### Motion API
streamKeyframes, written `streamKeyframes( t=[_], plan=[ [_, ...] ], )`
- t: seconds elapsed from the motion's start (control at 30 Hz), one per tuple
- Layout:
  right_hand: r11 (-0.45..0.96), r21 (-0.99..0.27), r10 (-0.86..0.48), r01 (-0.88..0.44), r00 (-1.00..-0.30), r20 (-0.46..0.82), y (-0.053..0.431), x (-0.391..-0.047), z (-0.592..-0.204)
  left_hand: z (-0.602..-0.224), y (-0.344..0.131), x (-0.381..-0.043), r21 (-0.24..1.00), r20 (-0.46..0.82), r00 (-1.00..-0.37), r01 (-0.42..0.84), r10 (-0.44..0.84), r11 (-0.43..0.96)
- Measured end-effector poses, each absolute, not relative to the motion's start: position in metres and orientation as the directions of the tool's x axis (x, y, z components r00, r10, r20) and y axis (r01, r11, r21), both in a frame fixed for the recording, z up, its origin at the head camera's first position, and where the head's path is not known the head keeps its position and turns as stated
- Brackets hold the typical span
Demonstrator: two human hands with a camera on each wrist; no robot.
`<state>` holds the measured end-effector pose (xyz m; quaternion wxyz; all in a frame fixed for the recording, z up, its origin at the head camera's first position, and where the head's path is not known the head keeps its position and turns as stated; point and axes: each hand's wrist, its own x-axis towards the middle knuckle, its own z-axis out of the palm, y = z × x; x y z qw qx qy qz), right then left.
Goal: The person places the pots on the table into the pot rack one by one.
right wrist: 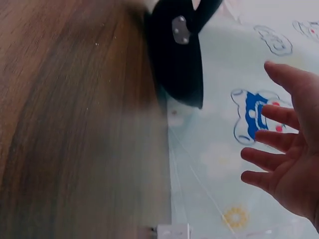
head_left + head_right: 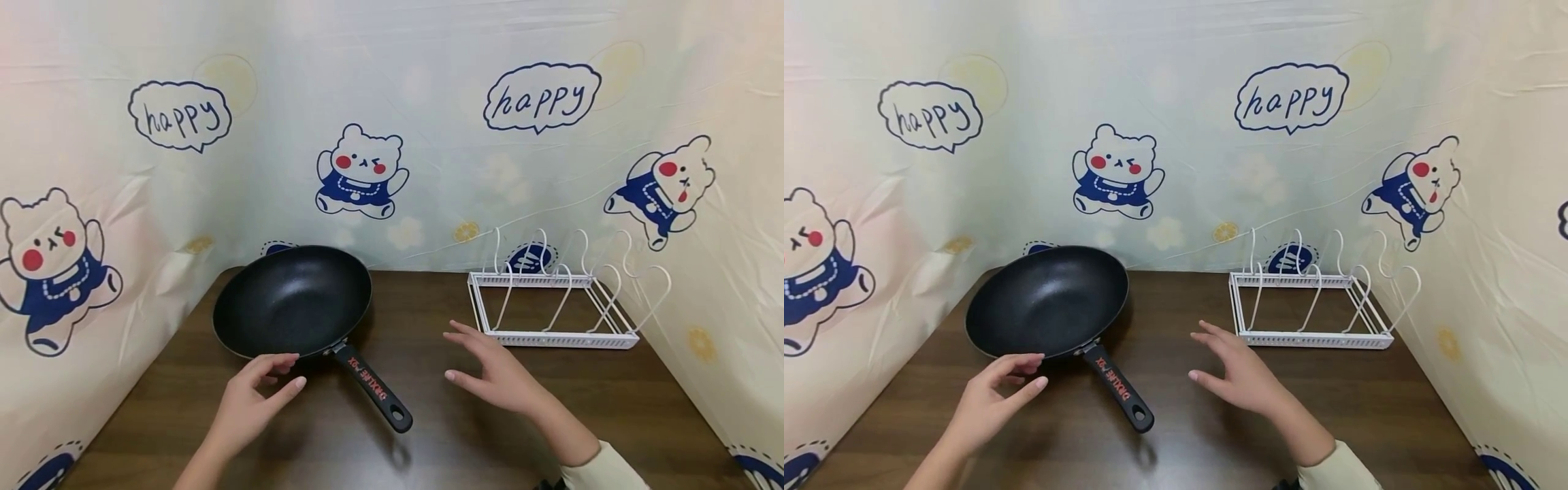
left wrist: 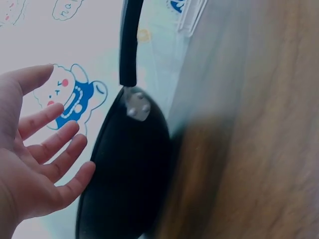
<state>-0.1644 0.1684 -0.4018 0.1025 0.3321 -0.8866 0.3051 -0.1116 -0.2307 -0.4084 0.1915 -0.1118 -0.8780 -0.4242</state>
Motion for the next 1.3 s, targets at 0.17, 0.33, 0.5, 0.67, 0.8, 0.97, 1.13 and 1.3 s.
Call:
streamKeyframes(
  t=[0.17,0.33,0.5,0.67,0.8,0.97,1.13,1.3],
  plan=[
    [0.566,-0.463,-0.550,-0.682,-0.731,0.404,0.157,-0.170,-0.398,-0.413,-0.222,-0.115,0.859,0.261,-0.965,0.244,0.025,0.450],
    [0.548,-0.488,-0.569,-0.679,-0.730,0.378,0.143,-0.171,-0.397,-0.416,-0.216,-0.120,0.965,0.010,-1.000,0.011,0.006,0.263],
    [0.530,-0.527,-0.584,-0.665,-0.736,0.341,0.129,-0.172,-0.395,-0.423,-0.211,-0.125,0.990,-0.105,-0.992,-0.098,0.071,0.098],
    [0.480,-0.599,-0.594,-0.641,-0.740,0.316,0.120,-0.171,-0.395,-0.430,-0.204,-0.130,0.972,-0.206,-0.962,-0.223,0.180,-0.080],
    [0.416,-0.672,-0.608,-0.613,-0.737,0.296,0.114,-0.170,-0.398,-0.437,-0.195,-0.134,0.908,-0.292,-0.929,-0.344,0.229,-0.238],
    [0.321,-0.824,-0.643,-0.467,-0.746,0.173,0.105,-0.167,-0.404,-0.446,-0.183,-0.138,0.781,-0.326,-0.906,-0.419,0.271,-0.463],
    [0.235,-0.934,-0.675,-0.269,-0.736,0.042,0.094,-0.163,-0.413,-0.452,-0.171,-0.144,0.693,-0.273,-0.908,-0.415,0.318,-0.590],
    [0.073,-0.997,-0.707,0.006,-0.705,-0.056,0.086,-0.156,-0.423,-0.449,-0.160,-0.147,0.666,-0.207,-0.926,-0.370,0.316,-0.648]
  ],
)
